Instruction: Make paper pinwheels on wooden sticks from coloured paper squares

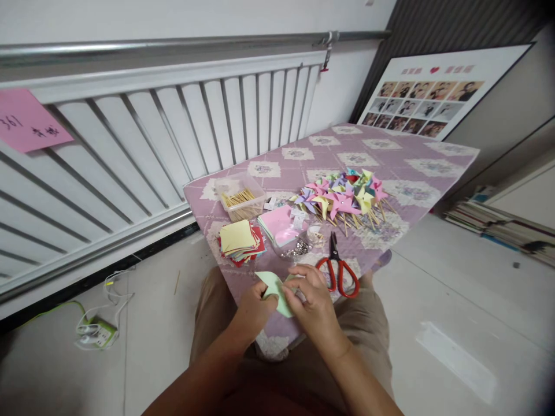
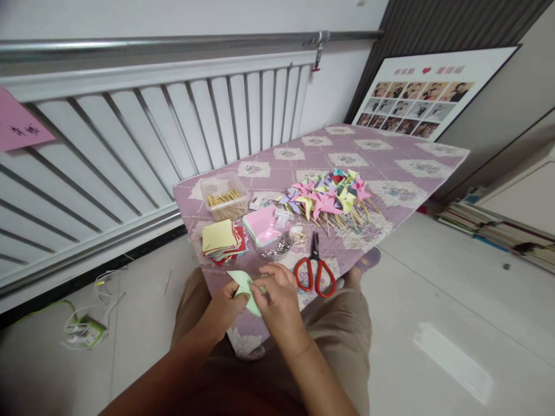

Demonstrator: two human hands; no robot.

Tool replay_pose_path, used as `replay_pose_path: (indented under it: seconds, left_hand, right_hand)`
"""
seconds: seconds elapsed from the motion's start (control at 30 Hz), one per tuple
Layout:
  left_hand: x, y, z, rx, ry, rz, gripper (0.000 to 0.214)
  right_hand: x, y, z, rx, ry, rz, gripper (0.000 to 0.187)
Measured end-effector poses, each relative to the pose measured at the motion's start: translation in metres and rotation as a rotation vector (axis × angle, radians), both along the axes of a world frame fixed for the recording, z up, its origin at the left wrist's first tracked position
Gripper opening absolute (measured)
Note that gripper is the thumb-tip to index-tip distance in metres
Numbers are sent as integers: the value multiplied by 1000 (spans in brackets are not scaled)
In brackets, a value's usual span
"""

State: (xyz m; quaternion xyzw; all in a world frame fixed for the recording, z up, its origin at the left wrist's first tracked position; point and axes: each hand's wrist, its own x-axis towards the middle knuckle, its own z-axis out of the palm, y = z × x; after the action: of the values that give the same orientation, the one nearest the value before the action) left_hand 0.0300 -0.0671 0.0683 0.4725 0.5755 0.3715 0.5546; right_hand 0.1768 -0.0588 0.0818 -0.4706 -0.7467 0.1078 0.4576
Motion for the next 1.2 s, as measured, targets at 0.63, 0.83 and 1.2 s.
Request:
replay_pose_path:
  seconds: [0.63, 0.83, 1.2]
  left_hand:
    - [1, -8, 22, -129, -337, 87, 13]
    - [1, -8, 23, -120, -355, 101, 14]
    - [0, -7, 29, -100, -395, 138, 11]
  right_hand:
    - [-6, -15, -6, 162, -147, 40, 20]
    - [-6, -16, -3, 138, -139, 73, 24]
    - [-4, -19, 3, 67, -194, 148, 37]
